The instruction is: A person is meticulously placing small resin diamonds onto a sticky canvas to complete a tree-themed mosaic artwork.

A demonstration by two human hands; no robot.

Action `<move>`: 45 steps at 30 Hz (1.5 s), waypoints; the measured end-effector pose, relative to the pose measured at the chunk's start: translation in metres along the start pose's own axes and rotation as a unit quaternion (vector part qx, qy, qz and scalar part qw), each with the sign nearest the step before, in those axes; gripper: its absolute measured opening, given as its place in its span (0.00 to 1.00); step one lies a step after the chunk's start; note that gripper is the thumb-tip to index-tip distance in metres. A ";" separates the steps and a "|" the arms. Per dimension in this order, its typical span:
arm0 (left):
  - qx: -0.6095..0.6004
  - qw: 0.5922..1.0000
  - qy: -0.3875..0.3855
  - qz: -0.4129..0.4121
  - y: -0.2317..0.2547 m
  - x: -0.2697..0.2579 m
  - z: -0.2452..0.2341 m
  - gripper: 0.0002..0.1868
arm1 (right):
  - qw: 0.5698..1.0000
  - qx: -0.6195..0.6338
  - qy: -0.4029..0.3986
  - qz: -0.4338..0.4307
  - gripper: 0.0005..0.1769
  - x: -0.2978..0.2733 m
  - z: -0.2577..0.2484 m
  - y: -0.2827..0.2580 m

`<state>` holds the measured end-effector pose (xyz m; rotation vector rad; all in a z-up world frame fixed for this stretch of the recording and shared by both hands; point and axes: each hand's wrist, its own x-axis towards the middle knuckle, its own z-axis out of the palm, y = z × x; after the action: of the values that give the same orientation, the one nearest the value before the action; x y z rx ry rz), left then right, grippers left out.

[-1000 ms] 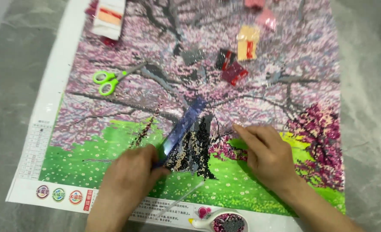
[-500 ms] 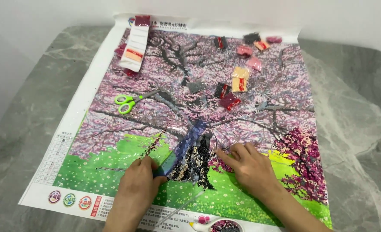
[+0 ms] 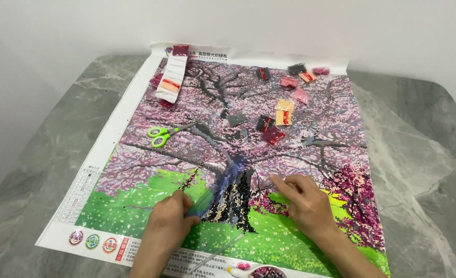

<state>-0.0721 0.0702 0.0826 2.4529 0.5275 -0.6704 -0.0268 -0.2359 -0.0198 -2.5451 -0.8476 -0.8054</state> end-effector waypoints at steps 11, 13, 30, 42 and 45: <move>-0.183 0.975 -0.085 0.098 0.013 0.000 0.004 0.09 | 0.996 0.040 0.040 -0.065 0.36 0.002 0.005 -0.007; -0.181 0.972 -0.116 0.091 0.015 0.005 0.015 0.06 | 0.995 0.043 0.026 -0.085 0.34 0.003 0.007 -0.011; 0.250 0.835 0.036 0.489 0.062 0.020 0.059 0.17 | 0.972 -0.042 -0.230 -0.019 0.41 0.006 0.006 -0.014; 0.336 0.862 -0.085 0.370 0.096 -0.001 0.031 0.10 | 0.971 -0.102 -0.216 -0.004 0.38 0.007 0.003 -0.001; 0.340 0.857 -0.087 0.377 0.097 -0.009 0.026 0.14 | 0.973 -0.109 -0.204 -0.009 0.38 0.009 0.003 -0.001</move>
<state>-0.0410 -0.0228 0.1064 2.8437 -0.8700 -0.7919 -0.0203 -0.2303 -0.0168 -2.9613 -0.9465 -0.3968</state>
